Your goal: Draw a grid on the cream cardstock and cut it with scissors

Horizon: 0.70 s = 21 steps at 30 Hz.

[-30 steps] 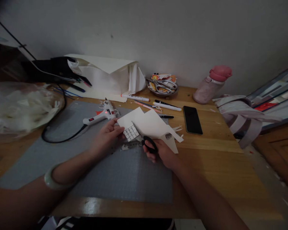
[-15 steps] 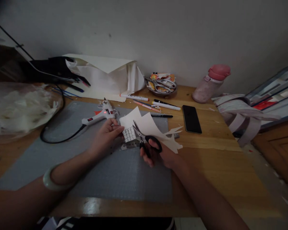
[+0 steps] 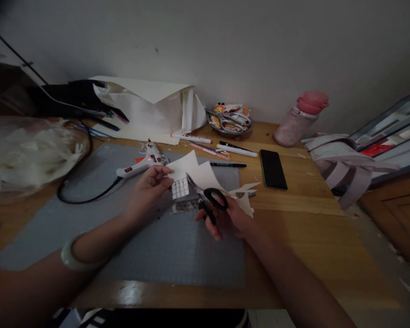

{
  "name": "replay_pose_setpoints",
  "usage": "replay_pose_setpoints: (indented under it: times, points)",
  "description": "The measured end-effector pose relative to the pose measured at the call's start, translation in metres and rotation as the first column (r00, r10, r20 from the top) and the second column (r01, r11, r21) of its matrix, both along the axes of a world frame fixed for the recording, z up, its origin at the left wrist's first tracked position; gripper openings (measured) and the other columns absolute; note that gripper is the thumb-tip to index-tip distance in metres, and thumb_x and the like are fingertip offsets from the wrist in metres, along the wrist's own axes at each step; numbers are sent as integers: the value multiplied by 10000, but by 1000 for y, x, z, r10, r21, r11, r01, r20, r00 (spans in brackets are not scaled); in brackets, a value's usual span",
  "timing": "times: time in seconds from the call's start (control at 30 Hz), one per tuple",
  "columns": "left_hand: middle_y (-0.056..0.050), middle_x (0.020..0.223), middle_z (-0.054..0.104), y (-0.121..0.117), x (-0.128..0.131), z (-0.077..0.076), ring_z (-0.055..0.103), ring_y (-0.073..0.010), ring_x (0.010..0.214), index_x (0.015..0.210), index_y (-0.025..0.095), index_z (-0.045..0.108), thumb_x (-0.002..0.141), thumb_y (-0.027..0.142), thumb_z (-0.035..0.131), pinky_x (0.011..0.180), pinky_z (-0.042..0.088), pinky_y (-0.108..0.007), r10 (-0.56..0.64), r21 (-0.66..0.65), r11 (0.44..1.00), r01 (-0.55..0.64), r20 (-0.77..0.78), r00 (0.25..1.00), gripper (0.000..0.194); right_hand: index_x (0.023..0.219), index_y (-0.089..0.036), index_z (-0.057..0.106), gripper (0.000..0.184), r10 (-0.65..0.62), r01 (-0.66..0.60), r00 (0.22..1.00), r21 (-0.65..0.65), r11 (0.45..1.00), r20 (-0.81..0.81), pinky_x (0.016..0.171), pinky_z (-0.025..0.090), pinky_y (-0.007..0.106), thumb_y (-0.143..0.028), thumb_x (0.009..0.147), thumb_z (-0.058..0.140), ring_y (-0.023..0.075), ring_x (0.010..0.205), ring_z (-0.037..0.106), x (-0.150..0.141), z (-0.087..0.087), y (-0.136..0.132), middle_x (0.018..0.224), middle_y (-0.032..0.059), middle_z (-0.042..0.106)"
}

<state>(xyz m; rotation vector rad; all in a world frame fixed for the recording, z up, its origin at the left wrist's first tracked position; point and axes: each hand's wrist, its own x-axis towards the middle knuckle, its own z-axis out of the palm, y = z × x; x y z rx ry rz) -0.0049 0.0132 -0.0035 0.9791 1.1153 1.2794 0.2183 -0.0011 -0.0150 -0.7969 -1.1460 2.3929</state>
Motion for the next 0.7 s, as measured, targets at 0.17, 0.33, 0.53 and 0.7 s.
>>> replay_pose_setpoints:
  times: [0.17, 0.33, 0.53, 0.7]
  points:
    - [51, 699, 557, 0, 0, -2, 484, -94, 609, 863, 191, 558, 724, 107, 610, 593, 399, -199, 30, 45, 998, -31, 16, 999, 171, 915, -140, 612, 600, 23, -18, 992, 46, 999, -121, 402, 372, 202, -710, 789, 474, 106, 462, 495, -1, -2, -2, 623, 30, 626]
    - [61, 668, 538, 1, 0, -6, 478, -84, 577, 852, 196, 570, 693, 131, 634, 561, 369, -195, 39, 17, 999, -40, 71, 997, 184, 1093, -99, 602, 737, 137, -103, 949, 132, 986, -282, 357, 356, 190, -739, 732, 542, 86, 444, 474, 4, -5, -4, 692, 35, 636]
    - [51, 676, 566, 3, 0, -4, 497, -87, 534, 840, 200, 570, 647, 114, 630, 516, 370, -203, 51, -76, 996, -38, 174, 983, 220, 1159, -65, 573, 758, 111, -117, 857, 21, 993, -504, 322, 304, 158, -713, 771, 513, 59, 392, 442, 12, 2, -1, 630, -8, 588]
    - [46, 676, 598, 3, 1, -6, 515, -84, 548, 833, 187, 597, 638, 111, 646, 521, 381, -192, 13, -81, 997, 4, 197, 980, 214, 1225, -67, 560, 818, 166, -159, 752, 68, 985, -638, 334, 307, 154, -728, 745, 535, 41, 350, 393, 14, 5, -1, 583, -43, 546]
